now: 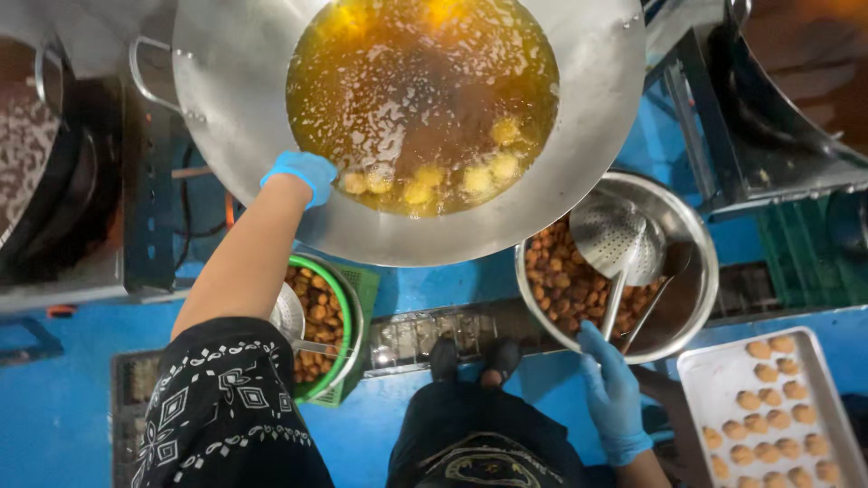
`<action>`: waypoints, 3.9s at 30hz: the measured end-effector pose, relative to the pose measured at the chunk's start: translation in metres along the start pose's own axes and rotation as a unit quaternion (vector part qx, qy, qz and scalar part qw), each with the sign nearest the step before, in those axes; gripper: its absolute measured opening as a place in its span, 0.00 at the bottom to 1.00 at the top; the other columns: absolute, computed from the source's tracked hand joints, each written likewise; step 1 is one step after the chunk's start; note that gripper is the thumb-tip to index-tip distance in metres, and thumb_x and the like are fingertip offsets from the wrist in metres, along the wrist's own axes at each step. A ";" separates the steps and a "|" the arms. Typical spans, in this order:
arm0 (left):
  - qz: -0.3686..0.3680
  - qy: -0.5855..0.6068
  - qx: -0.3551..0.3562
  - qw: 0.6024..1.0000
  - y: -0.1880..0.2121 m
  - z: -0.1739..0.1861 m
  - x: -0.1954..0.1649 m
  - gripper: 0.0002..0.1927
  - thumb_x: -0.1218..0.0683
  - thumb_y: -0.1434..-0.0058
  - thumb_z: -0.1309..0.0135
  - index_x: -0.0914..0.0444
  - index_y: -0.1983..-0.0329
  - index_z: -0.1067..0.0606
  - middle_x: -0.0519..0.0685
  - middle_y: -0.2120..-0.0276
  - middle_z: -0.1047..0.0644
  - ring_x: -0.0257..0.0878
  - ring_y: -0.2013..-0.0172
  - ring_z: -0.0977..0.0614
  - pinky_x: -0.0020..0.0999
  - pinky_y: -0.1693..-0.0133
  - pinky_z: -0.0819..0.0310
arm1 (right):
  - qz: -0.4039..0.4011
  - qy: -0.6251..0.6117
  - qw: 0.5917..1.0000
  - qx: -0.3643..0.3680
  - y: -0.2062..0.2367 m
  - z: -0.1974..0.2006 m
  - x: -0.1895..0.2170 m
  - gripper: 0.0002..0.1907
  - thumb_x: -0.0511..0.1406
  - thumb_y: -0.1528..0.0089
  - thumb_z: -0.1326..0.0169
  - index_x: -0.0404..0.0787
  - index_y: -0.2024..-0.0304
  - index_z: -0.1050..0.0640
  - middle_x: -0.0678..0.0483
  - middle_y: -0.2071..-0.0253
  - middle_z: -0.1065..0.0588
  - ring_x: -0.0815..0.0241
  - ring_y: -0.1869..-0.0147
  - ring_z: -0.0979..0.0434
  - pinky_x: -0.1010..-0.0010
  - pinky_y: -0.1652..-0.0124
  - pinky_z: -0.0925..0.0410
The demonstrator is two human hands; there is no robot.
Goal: The person takes portions of dough mixture, rolls and shapes each portion into a ball between their gloved palms, places shaped balls on a tray, and drops balls by hand into a wok of hot oil to fry, with fried pieces accumulating in nearby bowls.
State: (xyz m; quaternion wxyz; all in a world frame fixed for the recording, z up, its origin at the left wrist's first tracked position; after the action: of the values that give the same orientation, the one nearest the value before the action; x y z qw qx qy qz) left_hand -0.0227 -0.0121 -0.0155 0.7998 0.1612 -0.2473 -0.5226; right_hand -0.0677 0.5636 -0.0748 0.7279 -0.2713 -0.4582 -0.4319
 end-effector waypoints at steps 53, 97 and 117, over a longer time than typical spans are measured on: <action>-0.049 0.452 0.371 0.810 0.149 -0.174 -0.645 0.23 0.46 0.33 0.51 0.61 0.40 0.24 0.50 0.44 0.18 0.38 0.43 0.19 0.32 0.41 0.29 | -0.640 0.098 0.679 -0.346 0.073 0.218 -0.373 0.30 0.37 0.54 0.31 0.40 0.50 0.26 0.41 0.55 0.26 0.40 0.50 0.23 0.54 0.48 0.31; -0.278 0.939 0.196 0.054 0.114 0.008 -0.679 0.38 0.48 0.32 0.52 0.59 0.20 0.47 0.57 0.24 0.42 0.51 0.26 0.39 0.46 0.28 0.44 | 0.227 0.107 0.968 0.031 -0.003 0.203 -0.101 0.47 0.51 0.35 0.47 0.24 0.28 0.45 0.28 0.28 0.42 0.26 0.24 0.43 0.41 0.27 0.51; -0.318 0.925 -0.079 -0.194 0.140 -0.035 -0.465 0.37 0.44 0.26 0.54 0.59 0.20 0.50 0.58 0.22 0.49 0.53 0.24 0.46 0.53 0.27 0.48 | 0.313 0.158 0.907 0.231 -0.033 0.041 0.022 0.53 0.58 0.31 0.55 0.24 0.24 0.56 0.28 0.21 0.54 0.32 0.14 0.60 0.36 0.24 0.68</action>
State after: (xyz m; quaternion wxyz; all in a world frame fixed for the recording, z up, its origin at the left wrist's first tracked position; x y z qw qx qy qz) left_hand -0.0511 0.4698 -0.0773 0.0800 -0.4671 -0.8803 0.0236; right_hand -0.1094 0.5719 -0.0377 0.9311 -0.1533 -0.3152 -0.1011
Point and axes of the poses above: each hand's wrist, its own y-axis away from the middle knuckle, its own z-axis out of the back of the hand, x = y × z, the point moved 3 cm from there along -y, towards the middle knuckle
